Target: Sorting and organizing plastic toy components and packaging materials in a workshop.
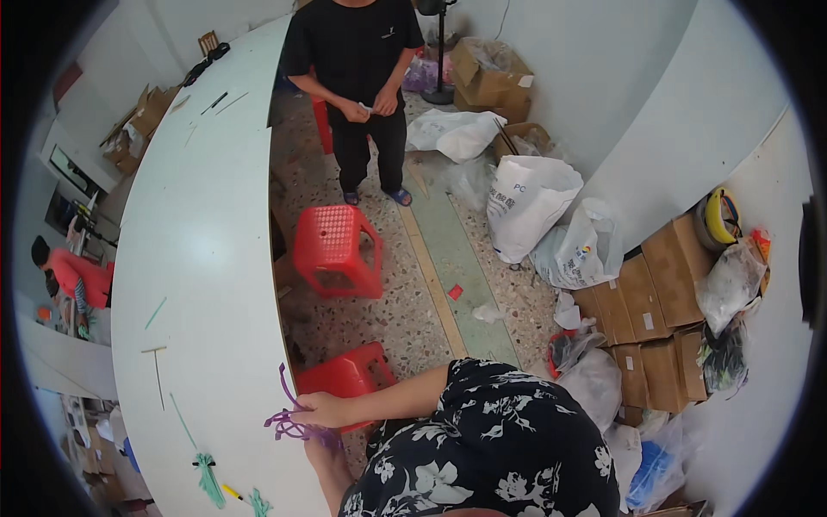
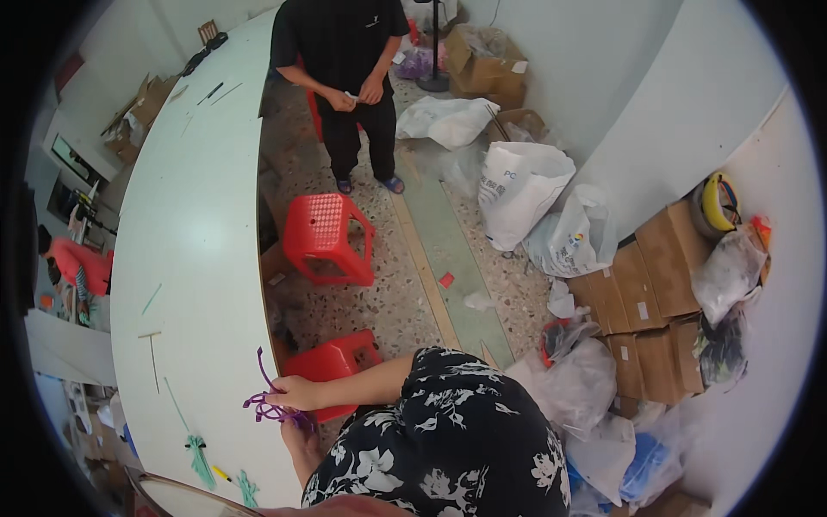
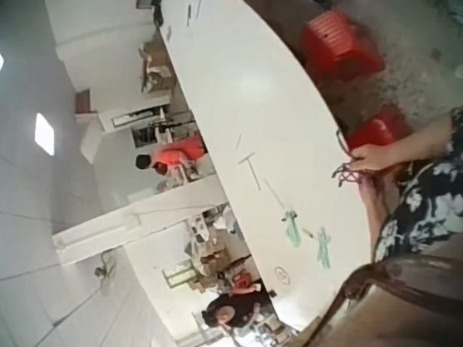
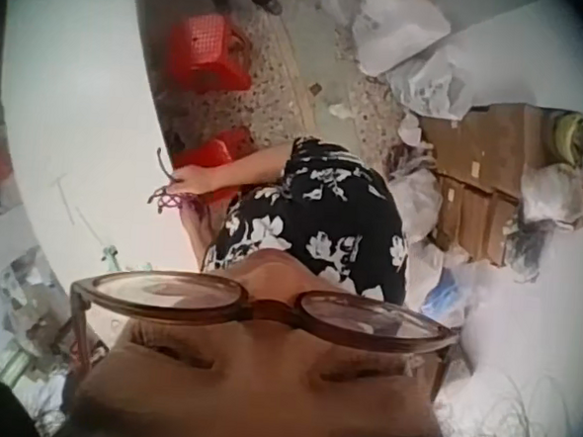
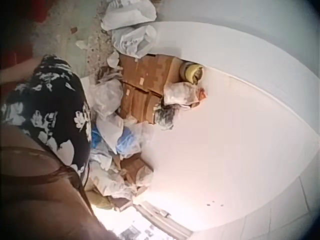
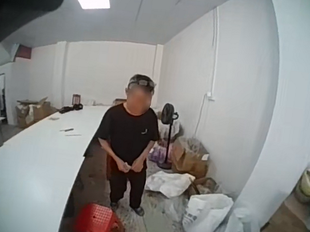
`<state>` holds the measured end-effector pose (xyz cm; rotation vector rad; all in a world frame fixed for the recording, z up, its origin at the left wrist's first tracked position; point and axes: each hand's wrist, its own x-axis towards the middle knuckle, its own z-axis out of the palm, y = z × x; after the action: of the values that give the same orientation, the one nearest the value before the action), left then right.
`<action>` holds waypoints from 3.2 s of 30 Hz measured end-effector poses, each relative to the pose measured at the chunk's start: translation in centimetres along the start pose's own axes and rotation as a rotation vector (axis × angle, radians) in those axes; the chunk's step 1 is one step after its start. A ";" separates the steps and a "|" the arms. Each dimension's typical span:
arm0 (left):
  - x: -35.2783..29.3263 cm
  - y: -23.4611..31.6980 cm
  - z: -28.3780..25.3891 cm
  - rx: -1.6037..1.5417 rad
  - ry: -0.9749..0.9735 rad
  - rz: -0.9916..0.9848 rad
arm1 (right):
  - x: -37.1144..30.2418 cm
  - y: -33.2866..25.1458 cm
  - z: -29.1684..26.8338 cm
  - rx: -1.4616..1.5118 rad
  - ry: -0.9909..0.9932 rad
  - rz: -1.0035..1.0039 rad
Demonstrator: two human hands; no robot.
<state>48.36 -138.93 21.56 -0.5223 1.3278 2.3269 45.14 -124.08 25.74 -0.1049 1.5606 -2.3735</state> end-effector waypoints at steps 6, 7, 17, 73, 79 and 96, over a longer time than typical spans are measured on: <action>-0.5 -0.3 8.8 0.008 -0.042 -0.048 | -2.8 -3.8 -5.2 -0.003 0.001 0.069; -0.1 -0.4 8.4 0.070 -0.065 -0.050 | -3.2 -3.9 -5.6 -0.006 0.032 0.062; -0.8 0.6 10.2 0.203 -0.128 0.052 | -4.4 -4.3 -6.7 -0.602 0.280 -0.085; 20.1 -0.5 27.8 0.578 0.058 0.184 | 11.4 -13.6 -31.6 0.384 -0.301 0.301; 22.8 -1.0 30.4 0.696 -0.061 0.170 | 13.4 -12.0 -33.7 0.025 -0.080 0.287; 35.9 0.7 44.8 0.799 -0.662 -0.119 | 13.5 -16.7 -48.3 0.385 0.812 0.103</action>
<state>12.31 -94.34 25.21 0.3778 1.6238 1.4587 18.08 -79.08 19.78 1.1086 1.2657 -2.7261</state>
